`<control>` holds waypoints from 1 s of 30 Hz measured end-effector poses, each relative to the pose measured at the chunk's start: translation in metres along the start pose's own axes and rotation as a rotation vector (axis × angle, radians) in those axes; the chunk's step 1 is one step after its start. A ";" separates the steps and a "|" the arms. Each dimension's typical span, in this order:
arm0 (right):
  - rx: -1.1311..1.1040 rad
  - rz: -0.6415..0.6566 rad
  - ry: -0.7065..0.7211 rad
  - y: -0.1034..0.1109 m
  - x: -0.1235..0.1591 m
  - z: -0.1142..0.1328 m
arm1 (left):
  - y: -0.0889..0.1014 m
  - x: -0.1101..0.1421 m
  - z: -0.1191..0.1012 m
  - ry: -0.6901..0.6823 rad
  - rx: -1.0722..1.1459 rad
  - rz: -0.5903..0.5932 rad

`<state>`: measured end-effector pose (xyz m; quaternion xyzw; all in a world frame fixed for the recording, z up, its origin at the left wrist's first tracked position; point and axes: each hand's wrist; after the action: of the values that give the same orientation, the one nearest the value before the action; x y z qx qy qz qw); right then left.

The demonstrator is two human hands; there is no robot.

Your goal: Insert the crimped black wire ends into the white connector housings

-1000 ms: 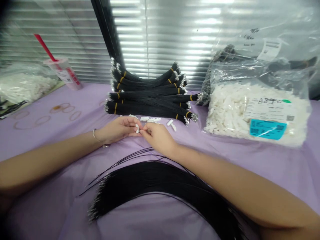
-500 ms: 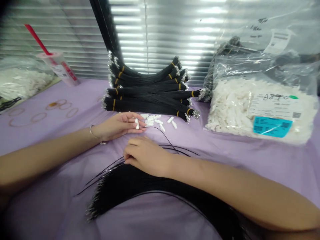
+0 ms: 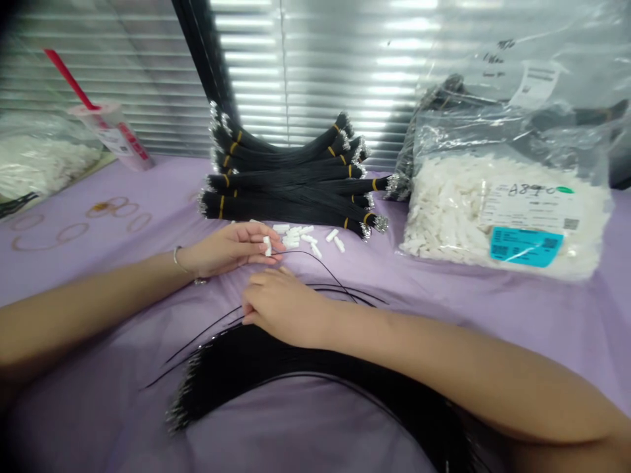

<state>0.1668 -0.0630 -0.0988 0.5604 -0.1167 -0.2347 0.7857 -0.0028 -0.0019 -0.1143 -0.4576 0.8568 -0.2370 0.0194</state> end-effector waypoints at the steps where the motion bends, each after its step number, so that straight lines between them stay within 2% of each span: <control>1: -0.031 -0.013 -0.021 -0.001 0.000 0.000 | -0.001 0.000 0.000 -0.003 -0.007 0.003; 7: -0.260 -0.207 -0.246 0.003 0.002 -0.012 | -0.005 0.002 -0.002 0.020 -0.028 0.008; 10: -0.265 -0.337 -0.306 0.012 0.004 -0.026 | -0.004 0.002 -0.002 0.020 0.037 0.049; 13: -0.232 -0.422 -0.389 0.018 0.005 -0.041 | -0.002 0.000 -0.001 0.019 0.081 0.030; 16: -0.245 -0.404 -0.473 0.018 0.006 -0.052 | -0.001 0.000 -0.001 0.033 0.085 0.005; 19: -0.311 -0.365 -0.487 0.016 0.004 -0.058 | -0.002 0.000 -0.001 0.042 0.085 -0.004; 24: -0.415 -0.391 -0.490 0.019 0.001 -0.061 | -0.001 0.001 -0.002 0.040 0.122 -0.039; 30: -0.553 -0.429 -0.562 0.019 0.000 -0.068 | 0.002 0.000 -0.005 0.037 0.230 -0.118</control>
<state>0.2017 -0.0018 -0.1050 0.2553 -0.1396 -0.5577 0.7774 -0.0051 0.0009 -0.1110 -0.4977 0.7957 -0.3428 0.0417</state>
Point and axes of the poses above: each hand's wrist, its own x-axis away from the middle knuckle, its own y-axis out of the back of the hand, z = x × y, and after that the axes turned 12 degrees about x, right-handed
